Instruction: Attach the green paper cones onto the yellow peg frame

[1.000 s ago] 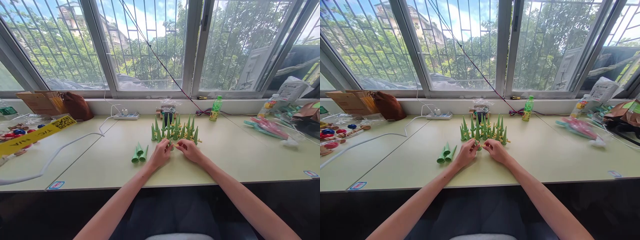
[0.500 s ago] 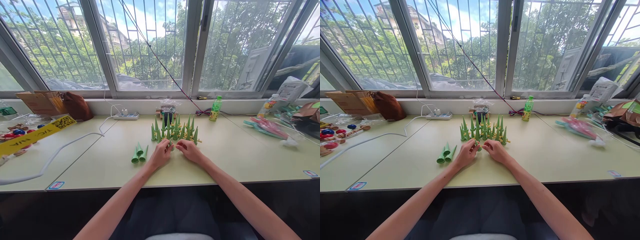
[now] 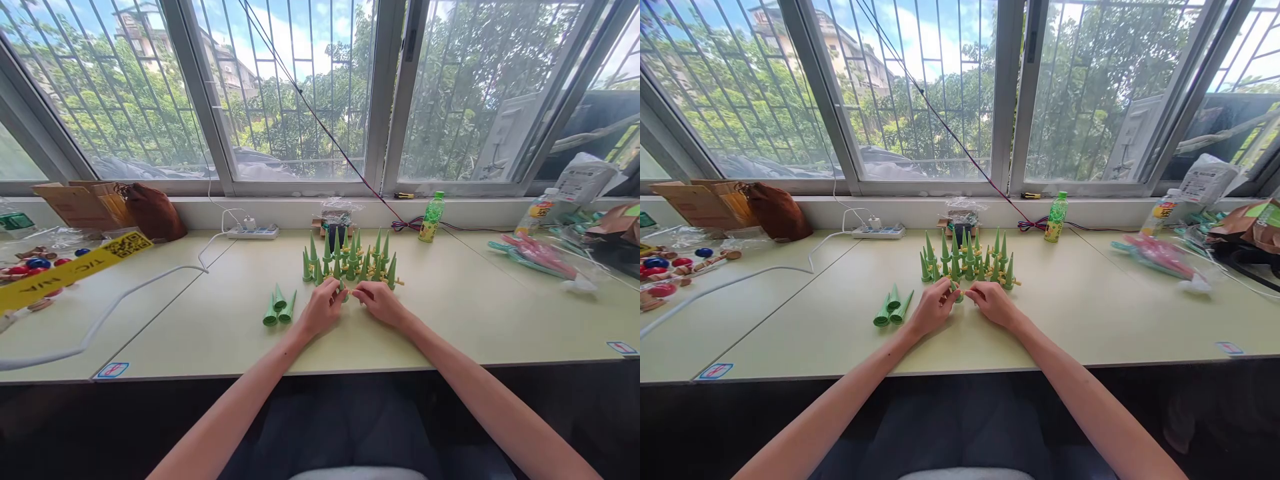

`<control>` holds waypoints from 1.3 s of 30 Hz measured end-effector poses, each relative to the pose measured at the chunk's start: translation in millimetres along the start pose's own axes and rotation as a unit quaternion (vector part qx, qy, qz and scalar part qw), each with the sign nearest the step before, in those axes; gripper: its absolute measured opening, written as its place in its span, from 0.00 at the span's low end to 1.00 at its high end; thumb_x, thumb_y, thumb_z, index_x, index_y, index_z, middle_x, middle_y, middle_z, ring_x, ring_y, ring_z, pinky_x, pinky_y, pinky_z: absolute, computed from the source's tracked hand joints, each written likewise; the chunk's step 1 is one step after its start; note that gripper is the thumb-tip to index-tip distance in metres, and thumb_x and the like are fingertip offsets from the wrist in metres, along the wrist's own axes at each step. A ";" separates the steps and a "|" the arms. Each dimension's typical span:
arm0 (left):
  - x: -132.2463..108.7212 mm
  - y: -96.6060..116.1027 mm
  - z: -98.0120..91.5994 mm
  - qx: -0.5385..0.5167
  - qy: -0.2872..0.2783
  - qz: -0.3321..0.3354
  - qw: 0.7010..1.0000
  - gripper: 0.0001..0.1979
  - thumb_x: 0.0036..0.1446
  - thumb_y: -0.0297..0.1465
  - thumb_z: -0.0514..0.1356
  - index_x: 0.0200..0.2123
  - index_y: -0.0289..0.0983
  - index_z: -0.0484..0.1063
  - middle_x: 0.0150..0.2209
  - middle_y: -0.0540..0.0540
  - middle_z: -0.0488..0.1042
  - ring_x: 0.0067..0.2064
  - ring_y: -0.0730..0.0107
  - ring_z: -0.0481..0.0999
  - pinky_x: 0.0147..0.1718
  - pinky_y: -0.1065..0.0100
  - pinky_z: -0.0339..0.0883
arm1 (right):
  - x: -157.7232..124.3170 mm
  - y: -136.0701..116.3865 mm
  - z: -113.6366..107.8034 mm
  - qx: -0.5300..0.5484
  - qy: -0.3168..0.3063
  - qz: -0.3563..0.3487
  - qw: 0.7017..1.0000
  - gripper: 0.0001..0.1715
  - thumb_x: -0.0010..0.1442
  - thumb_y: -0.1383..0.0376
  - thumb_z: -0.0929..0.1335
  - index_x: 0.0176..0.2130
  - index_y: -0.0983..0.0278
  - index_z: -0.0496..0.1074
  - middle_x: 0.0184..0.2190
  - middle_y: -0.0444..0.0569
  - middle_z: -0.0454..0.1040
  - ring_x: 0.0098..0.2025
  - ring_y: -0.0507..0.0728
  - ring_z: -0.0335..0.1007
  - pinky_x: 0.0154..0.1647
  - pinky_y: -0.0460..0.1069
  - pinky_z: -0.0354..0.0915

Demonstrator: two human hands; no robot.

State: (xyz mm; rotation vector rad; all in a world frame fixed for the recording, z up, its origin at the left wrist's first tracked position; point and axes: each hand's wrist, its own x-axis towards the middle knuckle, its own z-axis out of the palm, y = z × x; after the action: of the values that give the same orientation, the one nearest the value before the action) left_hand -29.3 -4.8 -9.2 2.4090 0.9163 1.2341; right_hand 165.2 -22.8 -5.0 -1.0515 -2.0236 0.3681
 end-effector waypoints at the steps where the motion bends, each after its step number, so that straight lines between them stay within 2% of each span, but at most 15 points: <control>1: 0.1 -0.1 0.0 -0.001 0.001 0.000 1.000 0.09 0.64 0.31 0.53 0.31 0.36 0.65 0.32 0.48 0.67 0.28 0.75 0.65 0.26 0.72 0.61 | 0.0 -0.2 -0.2 0.005 0.003 0.002 1.000 0.16 0.67 0.59 0.62 0.30 0.64 0.69 0.22 0.43 0.68 0.24 0.50 0.58 0.28 0.46 0.56; 4: 0.5 -1.0 0.4 -0.003 0.002 -0.004 1.000 0.09 0.64 0.31 0.53 0.30 0.36 0.64 0.31 0.48 0.66 0.28 0.74 0.65 0.26 0.71 0.61 | -0.6 0.2 -0.6 0.022 0.019 0.011 1.000 0.11 0.65 0.59 0.65 0.40 0.64 0.70 0.28 0.44 0.72 0.23 0.50 0.58 0.28 0.46 0.58; 7: 0.6 -2.0 0.6 -0.004 0.001 -0.005 1.000 0.10 0.64 0.32 0.53 0.30 0.36 0.63 0.32 0.48 0.66 0.29 0.74 0.66 0.26 0.71 0.61 | -1.4 2.3 -0.1 0.024 0.021 0.008 0.999 0.11 0.62 0.60 0.67 0.43 0.64 0.69 0.30 0.45 0.72 0.23 0.49 0.58 0.28 0.46 0.59; 14: 0.7 -1.0 -0.4 0.002 0.001 -0.007 1.000 0.11 0.64 0.32 0.53 0.28 0.36 0.62 0.30 0.49 0.65 0.28 0.75 0.64 0.26 0.71 0.60 | -1.2 5.1 1.4 0.020 0.018 -0.007 1.000 0.09 0.64 0.60 0.65 0.37 0.64 0.70 0.29 0.46 0.72 0.25 0.51 0.60 0.28 0.46 0.59; 19: 0.9 0.4 -0.6 0.001 -0.001 -0.004 1.000 0.11 0.64 0.32 0.53 0.28 0.36 0.61 0.30 0.49 0.65 0.28 0.75 0.64 0.25 0.72 0.60 | -0.7 2.1 0.2 0.010 0.002 -0.001 1.000 0.16 0.66 0.60 0.62 0.29 0.64 0.69 0.23 0.44 0.70 0.24 0.51 0.59 0.28 0.46 0.56; 26: 1.0 1.9 -1.4 0.000 -0.006 -0.011 1.000 0.10 0.64 0.32 0.52 0.29 0.36 0.62 0.31 0.49 0.65 0.29 0.74 0.65 0.27 0.71 0.62 | -1.4 2.3 0.7 0.028 0.006 0.005 1.000 0.11 0.62 0.59 0.67 0.41 0.64 0.70 0.27 0.44 0.72 0.23 0.50 0.59 0.27 0.46 0.58; 32: 0.7 1.8 -1.0 0.003 -0.008 -0.012 1.000 0.12 0.64 0.33 0.52 0.28 0.36 0.61 0.31 0.49 0.64 0.28 0.75 0.64 0.26 0.72 0.61 | -1.7 4.6 1.9 0.013 0.002 -0.012 1.000 0.09 0.64 0.60 0.65 0.36 0.64 0.70 0.25 0.44 0.70 0.24 0.50 0.59 0.27 0.46 0.58; 37: 0.8 2.2 -1.3 0.001 -0.008 -0.008 1.000 0.11 0.64 0.32 0.52 0.28 0.37 0.61 0.30 0.49 0.64 0.28 0.75 0.63 0.26 0.72 0.61 | -1.4 2.2 0.6 0.000 -0.017 -0.005 1.000 0.16 0.67 0.60 0.62 0.29 0.64 0.68 0.22 0.43 0.69 0.23 0.50 0.58 0.27 0.46 0.56; 39: 0.9 1.7 -1.3 0.003 -0.005 -0.005 1.000 0.11 0.64 0.32 0.52 0.28 0.37 0.61 0.30 0.49 0.64 0.28 0.75 0.63 0.25 0.72 0.61 | -1.3 1.6 0.3 -0.003 -0.016 0.001 1.000 0.17 0.67 0.59 0.62 0.30 0.64 0.69 0.22 0.44 0.70 0.23 0.51 0.59 0.27 0.47 0.56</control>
State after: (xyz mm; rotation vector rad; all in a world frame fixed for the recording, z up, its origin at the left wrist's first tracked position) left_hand -29.3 -5.6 -7.0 2.4098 0.9293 1.2167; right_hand 166.3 -22.8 -6.8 -1.0576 -2.0524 0.3834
